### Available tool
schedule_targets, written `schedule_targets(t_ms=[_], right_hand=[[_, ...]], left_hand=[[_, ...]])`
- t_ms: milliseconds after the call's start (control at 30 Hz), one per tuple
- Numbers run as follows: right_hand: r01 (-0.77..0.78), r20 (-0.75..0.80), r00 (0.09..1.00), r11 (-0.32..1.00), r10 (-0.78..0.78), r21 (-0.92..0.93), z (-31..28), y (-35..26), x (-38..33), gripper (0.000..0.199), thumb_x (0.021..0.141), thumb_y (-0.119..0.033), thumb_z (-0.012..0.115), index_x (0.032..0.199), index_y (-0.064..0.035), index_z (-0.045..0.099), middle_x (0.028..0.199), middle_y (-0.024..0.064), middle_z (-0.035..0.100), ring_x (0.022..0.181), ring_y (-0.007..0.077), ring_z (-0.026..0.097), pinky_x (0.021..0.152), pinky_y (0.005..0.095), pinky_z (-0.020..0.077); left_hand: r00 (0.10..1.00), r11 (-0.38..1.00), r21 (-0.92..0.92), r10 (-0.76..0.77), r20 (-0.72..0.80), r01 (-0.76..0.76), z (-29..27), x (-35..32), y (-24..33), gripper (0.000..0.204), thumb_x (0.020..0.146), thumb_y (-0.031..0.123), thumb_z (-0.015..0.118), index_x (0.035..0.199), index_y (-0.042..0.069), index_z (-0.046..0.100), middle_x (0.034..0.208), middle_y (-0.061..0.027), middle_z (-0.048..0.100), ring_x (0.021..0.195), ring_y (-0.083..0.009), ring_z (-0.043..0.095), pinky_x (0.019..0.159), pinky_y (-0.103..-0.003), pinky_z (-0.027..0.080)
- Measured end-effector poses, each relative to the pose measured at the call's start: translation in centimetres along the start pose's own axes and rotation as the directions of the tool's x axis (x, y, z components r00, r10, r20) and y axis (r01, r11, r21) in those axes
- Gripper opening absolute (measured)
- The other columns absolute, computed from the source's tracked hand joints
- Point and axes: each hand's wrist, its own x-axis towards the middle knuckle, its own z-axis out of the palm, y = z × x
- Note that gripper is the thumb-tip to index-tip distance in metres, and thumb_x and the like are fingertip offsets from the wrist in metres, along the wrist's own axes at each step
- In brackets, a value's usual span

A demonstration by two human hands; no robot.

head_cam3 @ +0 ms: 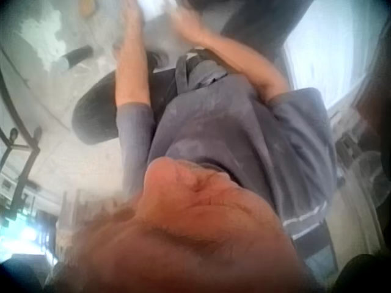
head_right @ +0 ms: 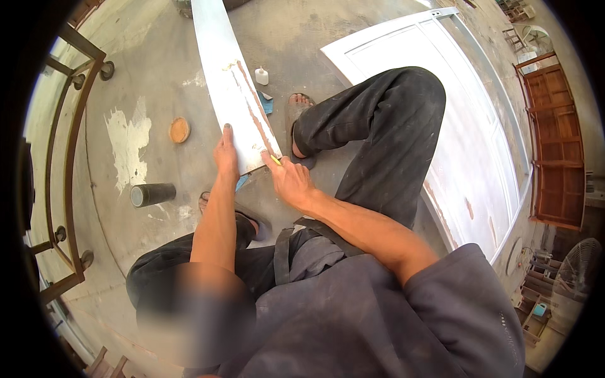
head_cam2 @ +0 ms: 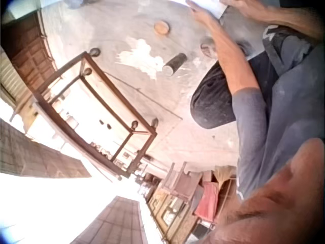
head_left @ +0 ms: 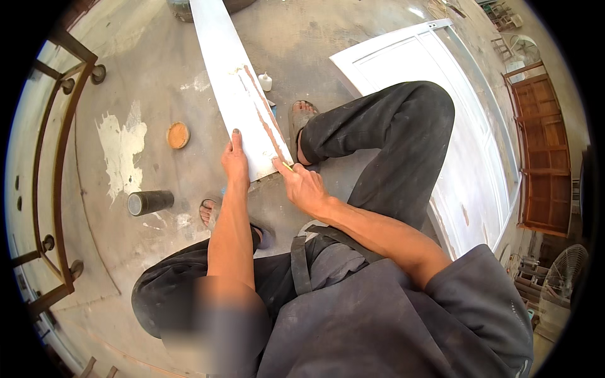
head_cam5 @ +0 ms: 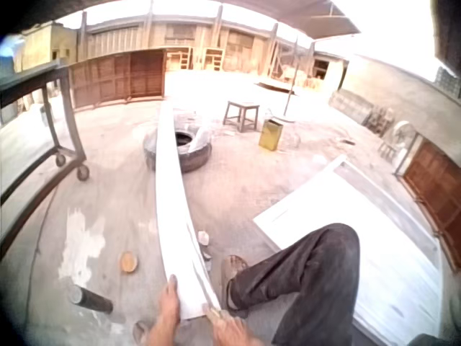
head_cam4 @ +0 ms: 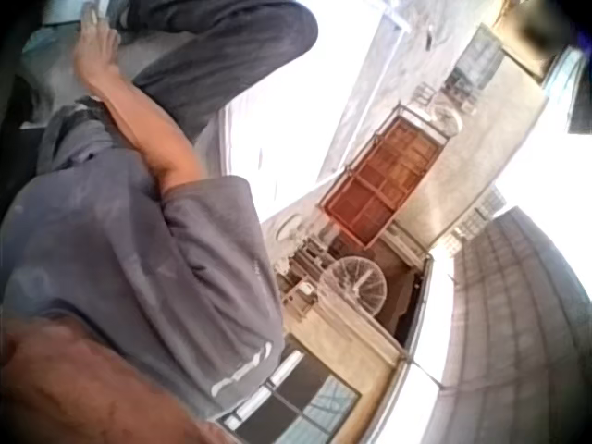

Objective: The person sits on the floor and applies a white adhesive from a bottle onto a long, curved white board. They then use a small yellow tool to spread the glue evenly along the surface of the board.

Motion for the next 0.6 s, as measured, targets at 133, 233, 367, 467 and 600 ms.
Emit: schedule_targets(t_ms=[133,233,367,467,600], right_hand=[[-0.041,0.07,0.997,0.999,0.041,0.01,-1.1,-1.2,-0.7,0.054,0.089,0.0,0.056,0.142,-0.0111,0.057,0.083,0.0269,0.061,0.065,0.0463,0.064,0.061,0.0533,0.0536],[-0.031,-0.013,0.999,0.999,0.031,0.025,-0.3,-0.8,0.5,0.053,0.089,0.0,0.056,0.141,-0.0116,0.058,0.083,0.0271,0.062,0.066,0.0466,0.065,0.061,0.0532,0.0538],[-0.07,0.069,0.995,0.998,0.07,0.004,-0.9,-1.1,-0.4,0.054,0.089,0.0,0.056,0.141,-0.0133,0.058,0.086,0.028,0.063,0.068,0.0474,0.065,0.062,0.0539,0.054],[-0.059,0.09,0.994,0.998,0.058,0.006,-1.0,-1.0,0.7,0.055,0.09,-0.002,0.054,0.144,-0.0138,0.054,0.091,0.0278,0.063,0.073,0.0485,0.067,0.066,0.0552,0.0545],[-0.048,0.041,0.998,0.999,0.048,-0.012,-0.2,-0.6,-0.1,0.056,0.089,-0.003,0.057,0.144,-0.0163,0.054,0.084,0.0264,0.063,0.068,0.0474,0.065,0.062,0.0547,0.0537]], left_hand=[[1.0,0.999,-0.041,0.024,-0.01,-0.024,-0.3,0.4,-0.2,0.063,0.101,0.049,0.058,0.124,-0.01,0.064,0.112,-0.0161,0.07,0.096,-0.0222,0.066,0.086,-0.036,0.053],[0.999,0.999,-0.017,0.042,-0.014,-0.042,-0.1,1.2,-0.1,0.063,0.101,0.049,0.058,0.125,-0.009,0.064,0.112,-0.0168,0.07,0.096,-0.0227,0.066,0.085,-0.037,0.053],[0.999,0.998,-0.053,0.023,-0.035,-0.025,-0.1,1.1,-0.5,0.062,0.101,0.048,0.059,0.125,-0.009,0.065,0.112,-0.0163,0.07,0.096,-0.0221,0.066,0.085,-0.036,0.053],[0.999,0.998,-0.041,0.038,-0.023,-0.039,-0.3,1.6,-1.4,0.065,0.1,0.047,0.062,0.128,-0.011,0.061,0.116,-0.0159,0.069,0.098,-0.0219,0.066,0.087,-0.036,0.053],[1.0,0.999,-0.05,-0.014,-0.014,0.014,0.0,1.1,-0.4,0.06,0.1,0.046,0.061,0.124,-0.009,0.066,0.112,-0.0161,0.07,0.097,-0.021,0.065,0.086,-0.035,0.052]])
